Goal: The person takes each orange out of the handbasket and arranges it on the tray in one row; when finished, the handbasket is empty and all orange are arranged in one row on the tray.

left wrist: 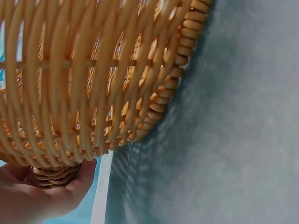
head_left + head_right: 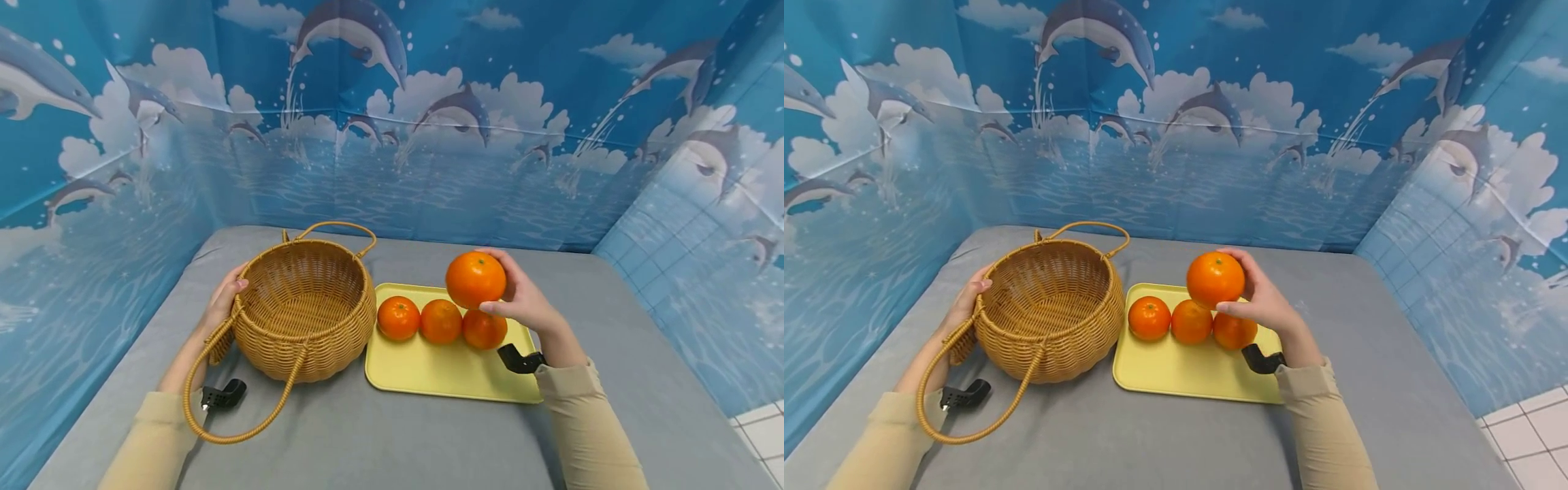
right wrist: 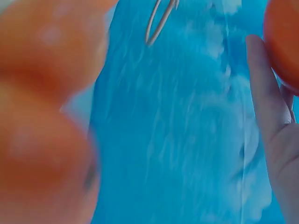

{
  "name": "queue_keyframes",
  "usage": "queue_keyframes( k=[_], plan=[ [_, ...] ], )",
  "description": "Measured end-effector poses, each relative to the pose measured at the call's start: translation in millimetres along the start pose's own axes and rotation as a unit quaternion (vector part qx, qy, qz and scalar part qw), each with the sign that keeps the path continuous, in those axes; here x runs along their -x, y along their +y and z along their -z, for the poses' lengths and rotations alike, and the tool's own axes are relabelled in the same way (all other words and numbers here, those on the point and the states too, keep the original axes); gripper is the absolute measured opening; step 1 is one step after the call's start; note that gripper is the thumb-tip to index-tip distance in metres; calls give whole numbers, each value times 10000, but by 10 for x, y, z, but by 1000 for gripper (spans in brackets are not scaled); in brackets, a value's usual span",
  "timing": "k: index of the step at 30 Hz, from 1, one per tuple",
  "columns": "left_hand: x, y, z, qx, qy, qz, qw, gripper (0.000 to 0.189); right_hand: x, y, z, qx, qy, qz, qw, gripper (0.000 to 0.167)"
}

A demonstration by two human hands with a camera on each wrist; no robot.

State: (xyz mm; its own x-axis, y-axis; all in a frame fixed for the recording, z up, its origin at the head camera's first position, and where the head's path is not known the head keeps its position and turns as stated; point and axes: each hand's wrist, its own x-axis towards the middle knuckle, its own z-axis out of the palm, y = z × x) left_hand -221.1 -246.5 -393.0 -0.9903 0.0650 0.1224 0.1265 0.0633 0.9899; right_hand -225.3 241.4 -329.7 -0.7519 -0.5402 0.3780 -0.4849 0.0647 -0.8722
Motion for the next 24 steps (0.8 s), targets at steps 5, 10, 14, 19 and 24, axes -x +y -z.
queue_keyframes(
  k=[5, 10, 14, 19, 24],
  plan=[
    [2, 9, -3, 78, 3, 89, 9999, 63, 381, 73, 240, -179, 380, -154, 9990, 71],
    [7, 12, -10, 91, 12, 122, 9999, 64, 709, 208, 391, -104, 424, -470, 9979, 70],
    [8, 9, -26, 99, 3, 79, 9999, 63, 972, 347, 482, 19, 675, -761, 9948, 71],
    [8, 5, -31, 398, -49, 80, 9992, 62, 1156, 494, 559, 30, 1139, -1115, 9872, 68],
    [4, 2, -22, 407, -71, 119, 9991, 62, 1218, 607, 612, 198, 1146, -1545, 9811, 76]
  ],
)
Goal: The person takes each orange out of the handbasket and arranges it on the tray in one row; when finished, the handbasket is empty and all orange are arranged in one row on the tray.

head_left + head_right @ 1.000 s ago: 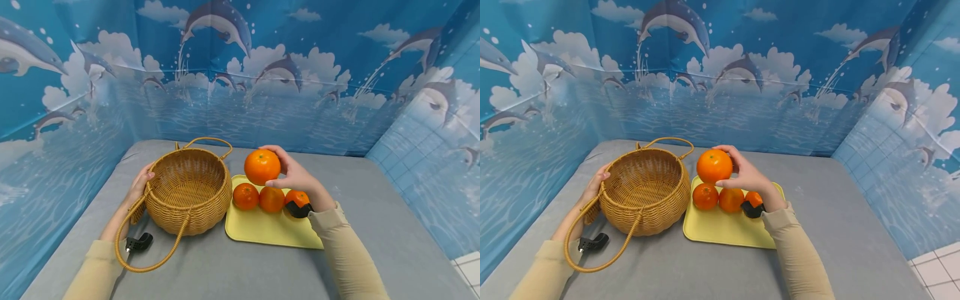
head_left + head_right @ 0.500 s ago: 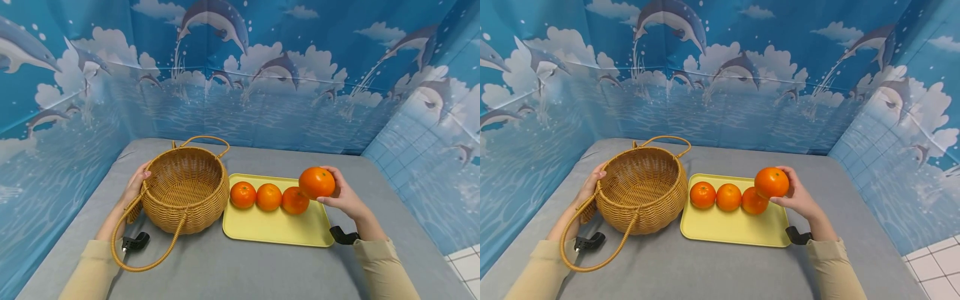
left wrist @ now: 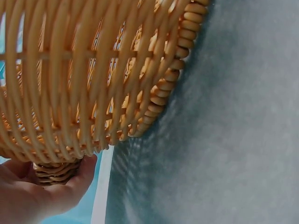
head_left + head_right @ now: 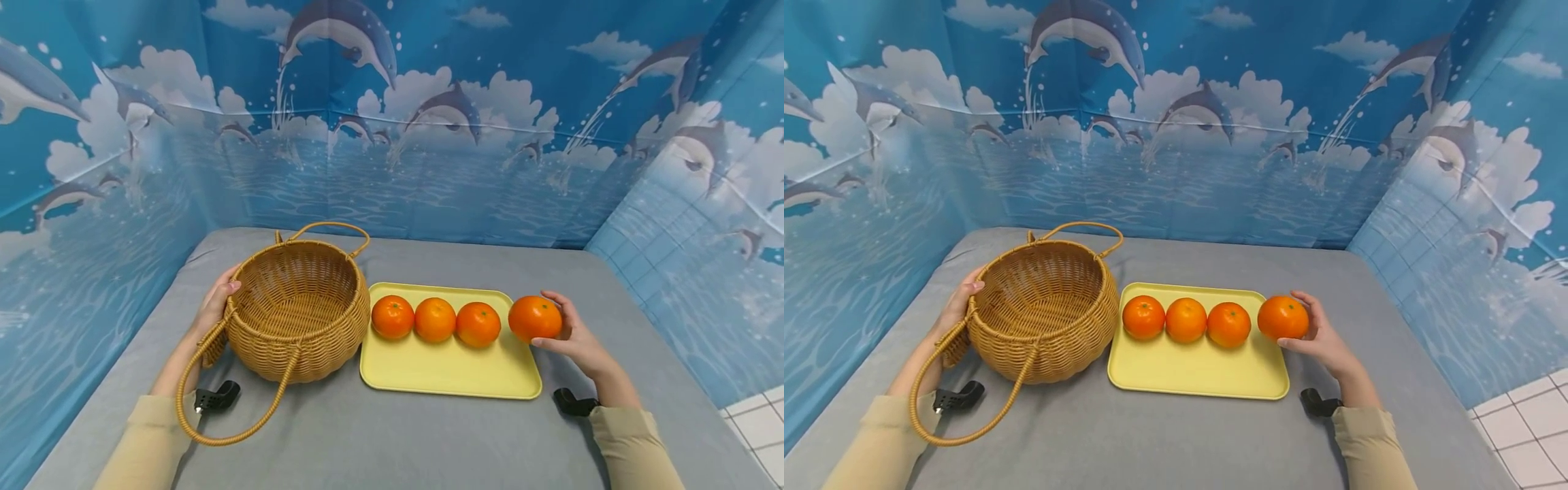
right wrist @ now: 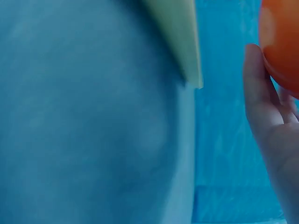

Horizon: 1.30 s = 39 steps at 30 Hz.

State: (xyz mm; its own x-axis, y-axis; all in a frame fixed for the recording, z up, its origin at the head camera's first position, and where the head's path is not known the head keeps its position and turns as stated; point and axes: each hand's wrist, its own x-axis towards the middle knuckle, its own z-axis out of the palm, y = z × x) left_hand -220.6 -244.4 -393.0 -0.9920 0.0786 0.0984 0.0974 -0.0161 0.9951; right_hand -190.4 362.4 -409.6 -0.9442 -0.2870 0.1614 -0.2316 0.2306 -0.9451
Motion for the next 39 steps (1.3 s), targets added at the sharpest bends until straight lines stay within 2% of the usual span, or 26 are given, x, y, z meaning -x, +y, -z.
queue_keyframes(
  k=[4, 10, 14, 20, 23, 39],
  plan=[
    [1, -5, 2, 39, 37, 9, 10000, 62, 3, 68, 10, 246, -50, -217, 9994, 76],
    [1, -11, -20, 215, 66, -79, 9997, 59, 1, 169, -4, 420, -153, -317, 9985, 75],
    [6, -14, -46, 408, 20, -230, 9989, 57, -13, 215, -18, 472, -221, -330, 9981, 76],
    [18, -19, -42, 480, 8, -536, 9974, 56, -19, 233, -41, 614, -171, -386, 9972, 76],
    [19, -14, -38, 543, 3, -591, 9968, 55, -26, 235, -57, 666, -150, -407, 9968, 76],
    [16, 44, -50, 380, 41, -24, 9993, 60, -44, 259, -92, 848, -221, -340, 9956, 80]
  ],
)
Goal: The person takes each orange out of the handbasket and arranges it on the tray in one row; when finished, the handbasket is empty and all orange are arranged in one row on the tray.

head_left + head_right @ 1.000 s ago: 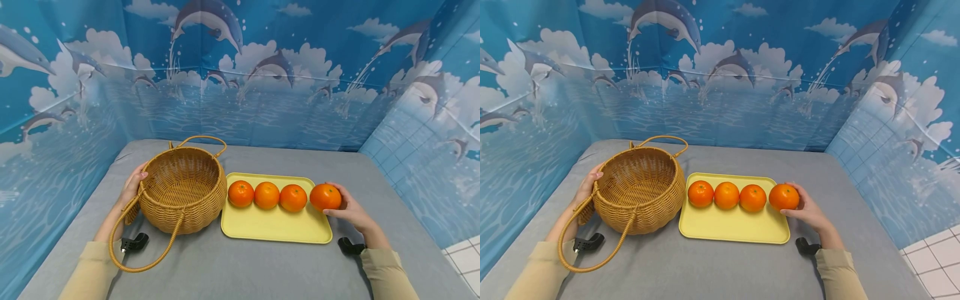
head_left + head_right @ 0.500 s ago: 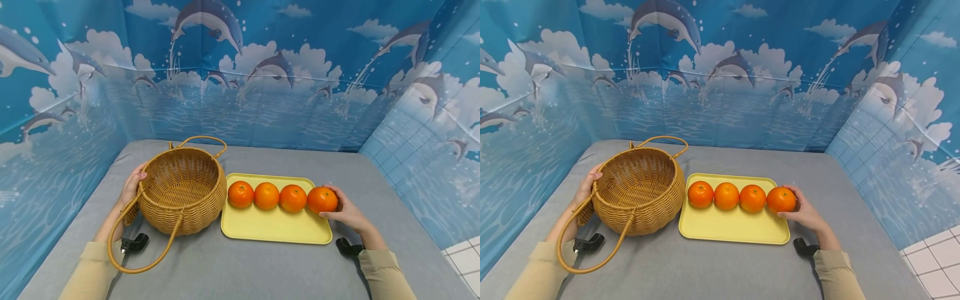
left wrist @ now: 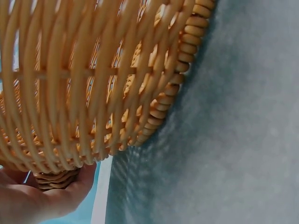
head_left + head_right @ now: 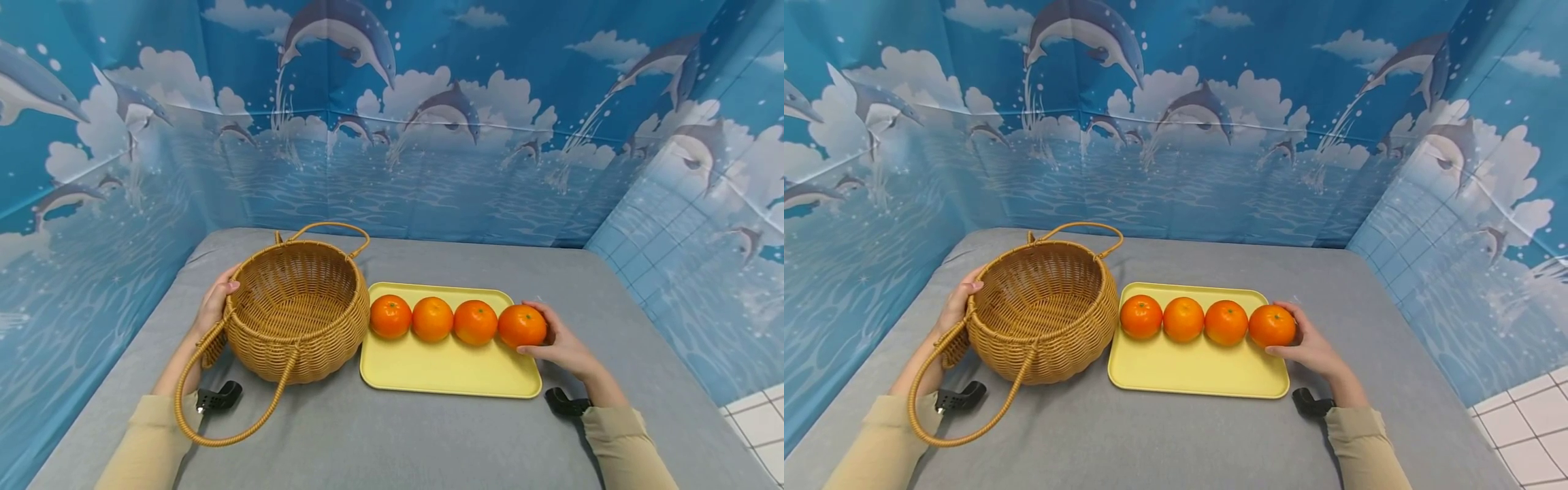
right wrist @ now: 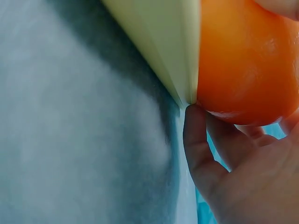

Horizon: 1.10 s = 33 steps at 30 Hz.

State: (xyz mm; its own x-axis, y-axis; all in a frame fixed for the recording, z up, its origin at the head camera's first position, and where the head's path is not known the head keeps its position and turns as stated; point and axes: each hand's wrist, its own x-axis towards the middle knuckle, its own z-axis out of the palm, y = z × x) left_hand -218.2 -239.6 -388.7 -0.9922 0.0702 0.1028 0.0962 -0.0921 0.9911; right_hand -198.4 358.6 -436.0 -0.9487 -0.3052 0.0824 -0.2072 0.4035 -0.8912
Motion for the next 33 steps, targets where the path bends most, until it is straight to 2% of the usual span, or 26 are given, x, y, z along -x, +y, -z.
queue_keyframes(
  k=[6, 11, 16, 28, 33],
  plan=[
    [1, -10, 5, -36, 31, 17, 10000, 59, -14, -9, -18, 242, 34, -106, 9996, 83],
    [7, -23, 10, 5, 3, -92, 10000, 58, -28, -12, -29, 261, 24, -240, 9994, 84],
    [9, -29, 19, -1, -41, -224, 9997, 56, -42, -27, -47, 563, 11, -353, 9978, 87],
    [3, -36, 45, -56, -90, -206, 9997, 56, -41, -65, -68, 833, 52, -430, 9956, 88],
    [-4, -36, 43, 70, -106, -151, 9998, 57, -49, -73, -72, 953, 69, -422, 9945, 89]
  ],
)
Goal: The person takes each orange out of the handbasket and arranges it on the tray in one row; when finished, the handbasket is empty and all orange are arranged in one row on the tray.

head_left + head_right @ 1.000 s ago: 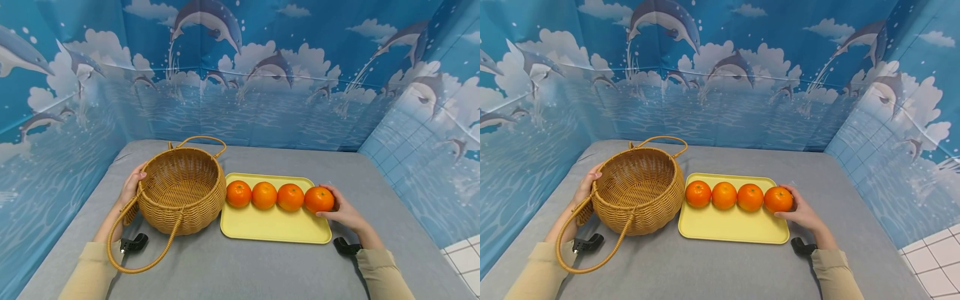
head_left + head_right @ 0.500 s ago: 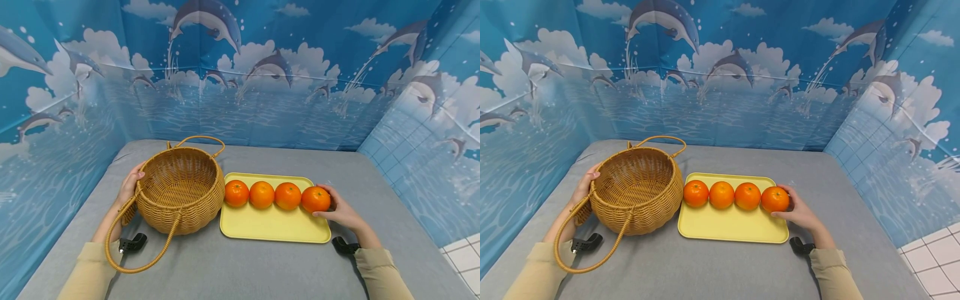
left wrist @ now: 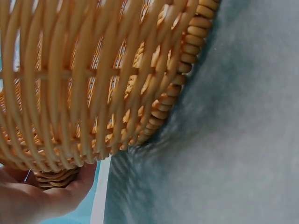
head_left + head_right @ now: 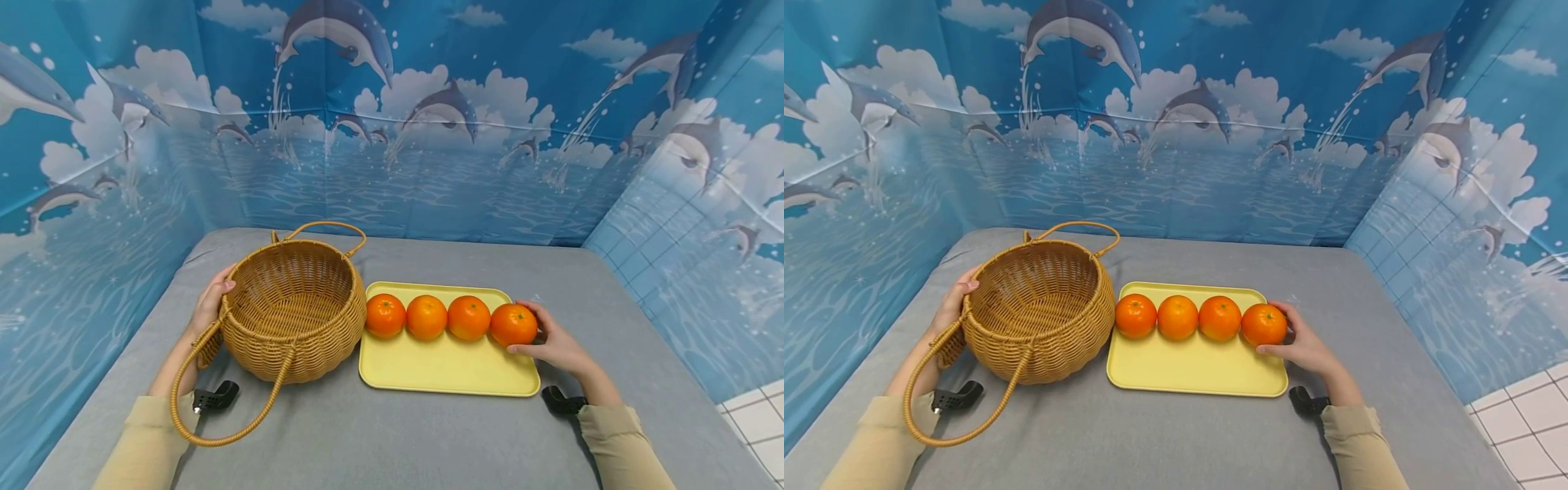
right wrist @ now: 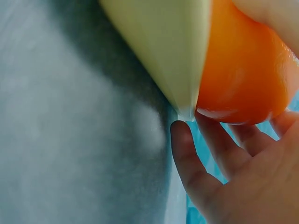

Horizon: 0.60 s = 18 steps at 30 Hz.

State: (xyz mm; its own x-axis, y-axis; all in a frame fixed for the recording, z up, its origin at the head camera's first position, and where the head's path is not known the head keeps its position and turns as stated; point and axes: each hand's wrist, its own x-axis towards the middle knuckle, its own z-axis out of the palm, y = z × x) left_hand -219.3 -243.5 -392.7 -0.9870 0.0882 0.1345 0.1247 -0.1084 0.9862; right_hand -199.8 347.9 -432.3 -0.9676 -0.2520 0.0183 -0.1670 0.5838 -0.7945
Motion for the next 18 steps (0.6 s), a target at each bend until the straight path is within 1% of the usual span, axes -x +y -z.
queue_keyframes(
  k=[7, 14, 18],
  plan=[
    [2, -18, 4, 9, -3, -98, 10000, 56, -9, -7, -1, 215, 2, 175, 9996, 89],
    [6, -22, -3, -32, 65, -76, 9999, 56, -21, 15, 7, 166, -53, 267, 9995, 91],
    [-1, -24, -4, -6, 51, -62, 10000, 56, -21, 11, 11, 126, -11, 298, 9995, 91]
  ],
)
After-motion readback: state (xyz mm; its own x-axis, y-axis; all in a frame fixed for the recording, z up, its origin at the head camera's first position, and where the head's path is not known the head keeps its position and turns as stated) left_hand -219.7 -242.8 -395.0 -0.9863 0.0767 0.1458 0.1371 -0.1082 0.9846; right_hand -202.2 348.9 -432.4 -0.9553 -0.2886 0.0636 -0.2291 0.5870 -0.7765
